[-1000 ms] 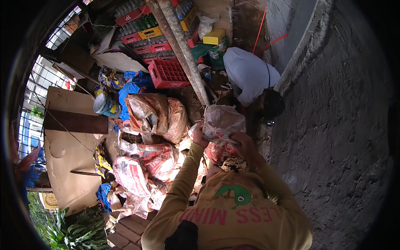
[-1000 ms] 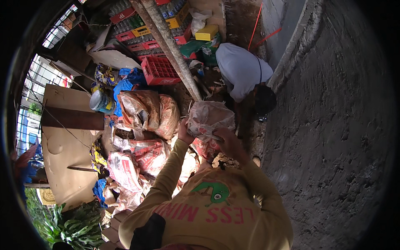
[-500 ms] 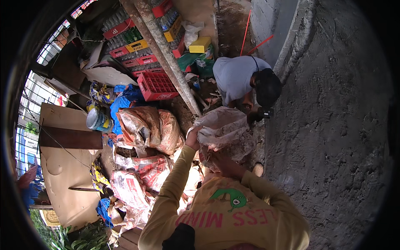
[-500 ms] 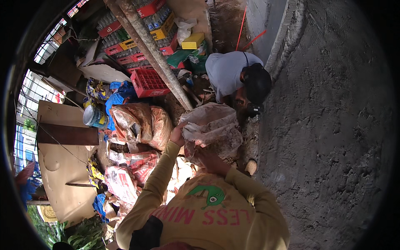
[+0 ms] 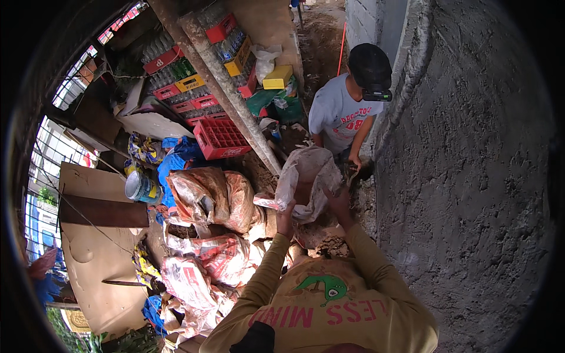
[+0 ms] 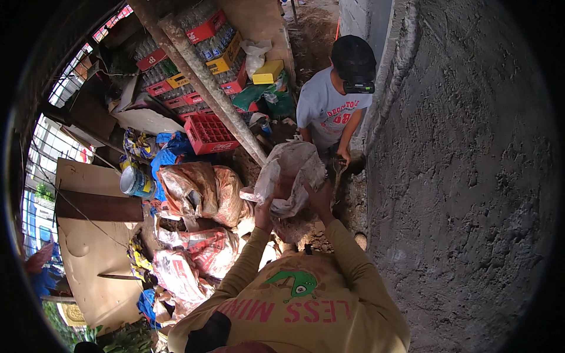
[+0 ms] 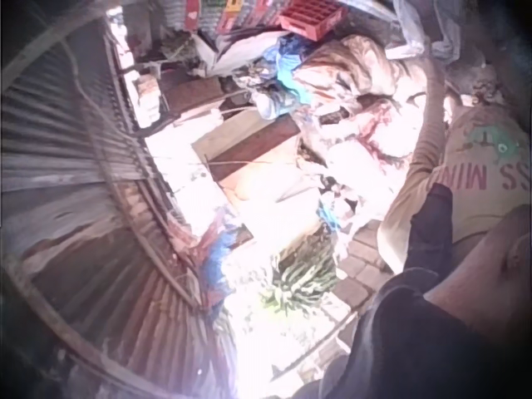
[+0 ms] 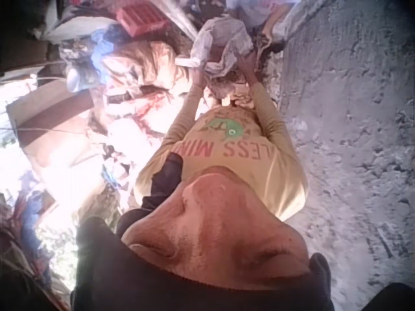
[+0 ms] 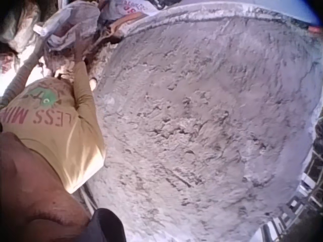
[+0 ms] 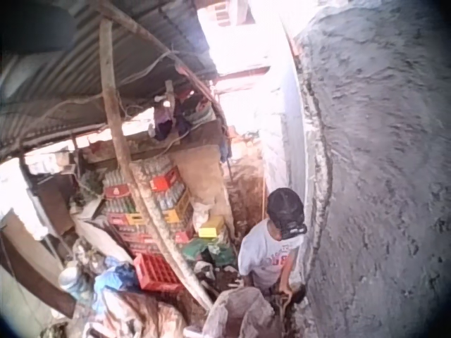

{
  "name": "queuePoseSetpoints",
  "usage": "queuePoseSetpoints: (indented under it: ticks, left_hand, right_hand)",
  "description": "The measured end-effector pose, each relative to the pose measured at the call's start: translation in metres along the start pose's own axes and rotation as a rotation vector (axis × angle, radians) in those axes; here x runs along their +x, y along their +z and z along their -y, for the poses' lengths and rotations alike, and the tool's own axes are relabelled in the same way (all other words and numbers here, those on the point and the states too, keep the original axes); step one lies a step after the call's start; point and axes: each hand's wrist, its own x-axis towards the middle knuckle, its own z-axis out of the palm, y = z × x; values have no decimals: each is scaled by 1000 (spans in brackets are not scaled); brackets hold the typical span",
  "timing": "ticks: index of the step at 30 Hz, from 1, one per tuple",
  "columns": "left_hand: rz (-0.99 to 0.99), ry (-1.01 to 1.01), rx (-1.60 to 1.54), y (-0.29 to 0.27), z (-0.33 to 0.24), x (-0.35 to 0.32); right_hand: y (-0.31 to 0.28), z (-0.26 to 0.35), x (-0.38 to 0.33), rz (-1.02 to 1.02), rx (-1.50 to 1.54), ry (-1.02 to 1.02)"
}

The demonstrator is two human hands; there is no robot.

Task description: The person holds a large sack open while another individual uses a shovel to fill it with dirt. The person adjusts the sack's position and holds it steady as it fills, then moves the filled sack to a pile.

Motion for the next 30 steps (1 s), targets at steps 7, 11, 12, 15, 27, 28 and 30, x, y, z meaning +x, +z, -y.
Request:
queuePoseSetpoints:
  ticks: [7,11,12,15,27,28,30]
  left_hand:
    - [-66,-110,159,-32,36,-20]
    - [-232,-86,188,-104,46,-29]
    - [-326,-57,215,-120,44,-27]
    - [-512,-175,20,-88,29,-16]
    - [-671,-346,-11,-245,104,38]
    - [-676,-328,-14,-239,105,44]
    - [-605,-293,4,-191,122,51]
  right_hand:
    - [13,-64,-11,501,529,290]
    - [40,-64,-52,587,242,545]
    - [49,-69,-57,552,382,756]
    - [21,-148,-24,348,539,955]
    - [2,46,-54,314,-266,314]
    - [-2,49,-51,307,-213,248]
    - [-20,39,-39,314,-118,115]
